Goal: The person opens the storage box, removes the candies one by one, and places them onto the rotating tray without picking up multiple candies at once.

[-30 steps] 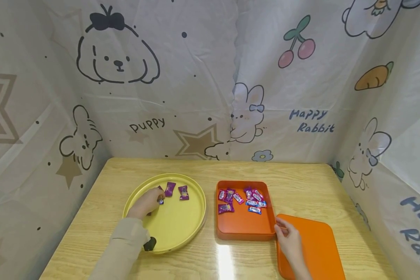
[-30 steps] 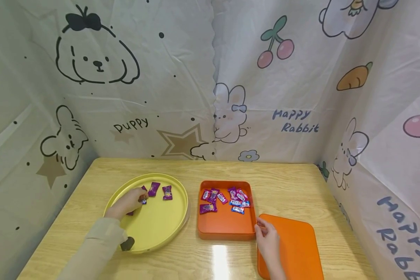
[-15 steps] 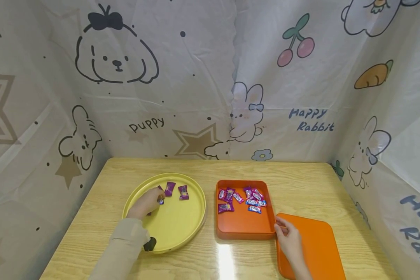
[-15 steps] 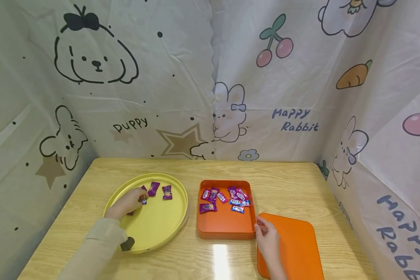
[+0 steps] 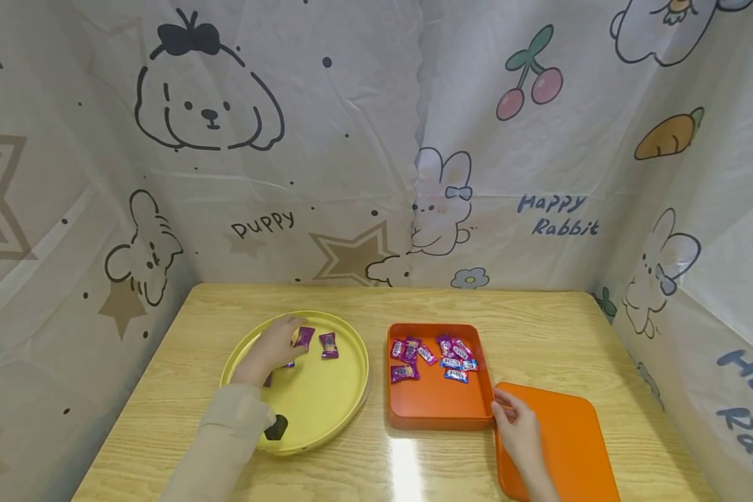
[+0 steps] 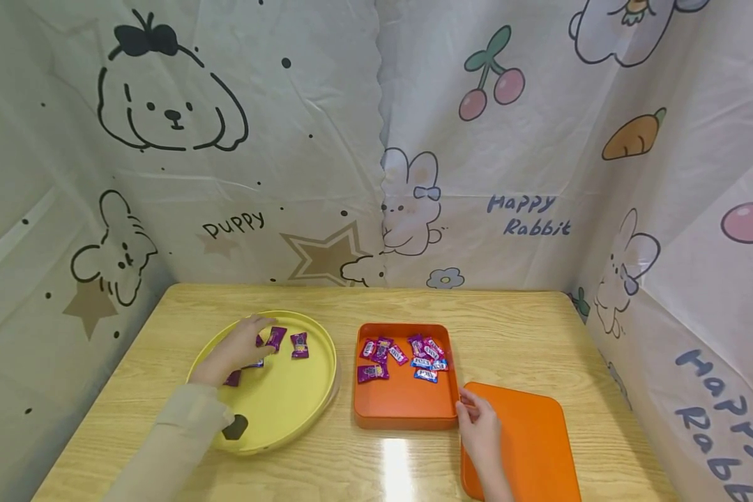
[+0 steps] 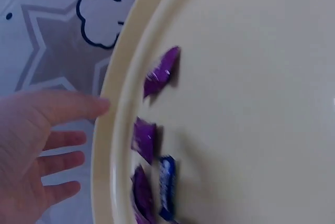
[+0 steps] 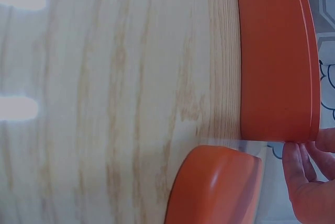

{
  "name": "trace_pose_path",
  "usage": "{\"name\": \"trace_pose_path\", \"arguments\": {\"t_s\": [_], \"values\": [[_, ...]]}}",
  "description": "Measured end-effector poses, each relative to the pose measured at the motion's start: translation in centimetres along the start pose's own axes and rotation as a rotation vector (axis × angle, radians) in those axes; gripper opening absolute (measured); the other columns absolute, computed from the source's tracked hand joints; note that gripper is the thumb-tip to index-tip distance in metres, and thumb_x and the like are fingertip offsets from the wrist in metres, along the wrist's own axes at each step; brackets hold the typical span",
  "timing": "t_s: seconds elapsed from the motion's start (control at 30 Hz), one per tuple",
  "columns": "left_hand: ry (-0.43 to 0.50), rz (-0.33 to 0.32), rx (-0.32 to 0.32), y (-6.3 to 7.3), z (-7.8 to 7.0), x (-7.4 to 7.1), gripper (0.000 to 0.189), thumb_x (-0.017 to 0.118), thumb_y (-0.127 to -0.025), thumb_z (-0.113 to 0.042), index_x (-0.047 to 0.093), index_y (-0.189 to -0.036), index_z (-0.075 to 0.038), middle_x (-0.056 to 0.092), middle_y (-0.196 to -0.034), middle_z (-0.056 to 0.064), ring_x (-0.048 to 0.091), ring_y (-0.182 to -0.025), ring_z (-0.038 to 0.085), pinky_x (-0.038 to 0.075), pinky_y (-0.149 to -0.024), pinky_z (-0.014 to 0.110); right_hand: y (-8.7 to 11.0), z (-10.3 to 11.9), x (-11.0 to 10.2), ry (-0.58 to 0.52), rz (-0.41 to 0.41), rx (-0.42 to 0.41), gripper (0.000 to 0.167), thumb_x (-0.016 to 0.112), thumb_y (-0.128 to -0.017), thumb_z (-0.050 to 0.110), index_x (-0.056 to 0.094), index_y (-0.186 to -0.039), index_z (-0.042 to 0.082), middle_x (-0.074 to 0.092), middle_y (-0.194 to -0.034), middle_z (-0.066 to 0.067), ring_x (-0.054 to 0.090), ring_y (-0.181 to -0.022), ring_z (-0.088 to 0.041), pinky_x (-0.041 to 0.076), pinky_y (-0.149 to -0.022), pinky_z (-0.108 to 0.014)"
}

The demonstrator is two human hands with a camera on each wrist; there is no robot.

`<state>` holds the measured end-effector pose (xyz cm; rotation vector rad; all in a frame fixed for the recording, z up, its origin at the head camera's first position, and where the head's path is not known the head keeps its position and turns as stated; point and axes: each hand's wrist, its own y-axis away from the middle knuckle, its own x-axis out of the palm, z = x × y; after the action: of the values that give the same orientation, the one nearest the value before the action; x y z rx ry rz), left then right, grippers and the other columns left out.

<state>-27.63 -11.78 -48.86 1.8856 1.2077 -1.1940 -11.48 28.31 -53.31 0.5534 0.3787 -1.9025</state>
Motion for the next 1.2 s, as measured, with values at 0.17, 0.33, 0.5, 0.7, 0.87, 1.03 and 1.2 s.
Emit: {"name": "trace_pose_path", "arguments": {"t_s": [0.17,0.33,0.5,0.7,0.87,1.03,1.2], "values": [[-0.038,-0.032,0.064,-1.1,-2.2,0.0,0.067,0.068,-0.081,-0.027,0.039,-0.136,-0.002,0.037,-0.136,0.027,0.034,-0.124,0.046,0.029,-0.100,0.058,0.0,-0.1,0.1,-0.007,-0.026,-0.042,0.027,0.057,-0.087,0.000,0.060,-0.112,-0.008,0.062,-0.102,-0.024,0.063,-0.080,-0.027,0.049,-0.060,-0.018],[-0.030,-0.018,0.135,-2.6,-5.1,1.0,0.068,0.066,-0.081,-0.032,0.038,-0.137,-0.006,0.033,-0.141,0.024,0.028,-0.129,0.043,0.022,-0.104,0.057,0.0,-0.4,0.1,-0.003,-0.033,-0.054,0.027,0.057,-0.087,0.000,0.060,-0.112,-0.006,0.063,-0.101,-0.023,0.063,-0.080,-0.027,0.049,-0.062,-0.017],[-0.076,0.007,0.214,-4.3,-8.4,2.3,0.070,0.066,-0.081,-0.035,0.036,-0.140,-0.011,0.031,-0.143,0.020,0.027,-0.131,0.038,0.019,-0.107,0.055,0.0,-0.5,0.2,0.002,-0.027,-0.059,0.027,0.057,-0.087,0.001,0.060,-0.113,-0.005,0.063,-0.101,-0.022,0.064,-0.083,-0.030,0.050,-0.064,-0.019],[-0.124,0.090,0.274,-5.7,-12.6,4.0,0.070,0.063,-0.083,-0.040,0.032,-0.142,-0.016,0.027,-0.146,0.014,0.025,-0.133,0.033,0.017,-0.107,0.055,0.0,-0.4,0.0,-0.001,-0.012,-0.046,0.028,0.056,-0.088,0.001,0.059,-0.115,-0.006,0.062,-0.103,-0.023,0.063,-0.084,-0.031,0.050,-0.065,-0.018],[-0.202,0.129,0.304,-6.6,-15.3,5.4,0.069,0.060,-0.083,-0.043,0.032,-0.142,-0.022,0.029,-0.146,0.009,0.025,-0.134,0.029,0.018,-0.109,0.049,0.0,-0.3,0.0,-0.005,-0.009,-0.039,0.028,0.056,-0.088,0.001,0.059,-0.115,-0.006,0.062,-0.103,-0.023,0.063,-0.084,-0.030,0.050,-0.064,-0.018],[-0.211,0.172,0.326,-7.4,-17.3,7.1,0.066,0.061,-0.083,-0.042,0.035,-0.141,-0.023,0.032,-0.145,0.007,0.027,-0.134,0.027,0.020,-0.109,0.046,0.1,-0.2,0.1,-0.018,-0.019,-0.052,0.028,0.057,-0.087,0.001,0.059,-0.114,-0.007,0.062,-0.102,-0.024,0.063,-0.084,-0.031,0.049,-0.064,-0.017],[-0.227,0.212,0.347,-7.9,-19.0,8.3,0.064,0.063,-0.082,-0.039,0.038,-0.139,-0.023,0.036,-0.143,0.003,0.030,-0.132,0.022,0.025,-0.108,0.042,0.1,-0.2,0.0,-0.010,-0.032,-0.056,0.027,0.058,-0.087,0.001,0.060,-0.113,-0.007,0.063,-0.102,-0.023,0.064,-0.082,-0.029,0.049,-0.064,-0.017]]}}
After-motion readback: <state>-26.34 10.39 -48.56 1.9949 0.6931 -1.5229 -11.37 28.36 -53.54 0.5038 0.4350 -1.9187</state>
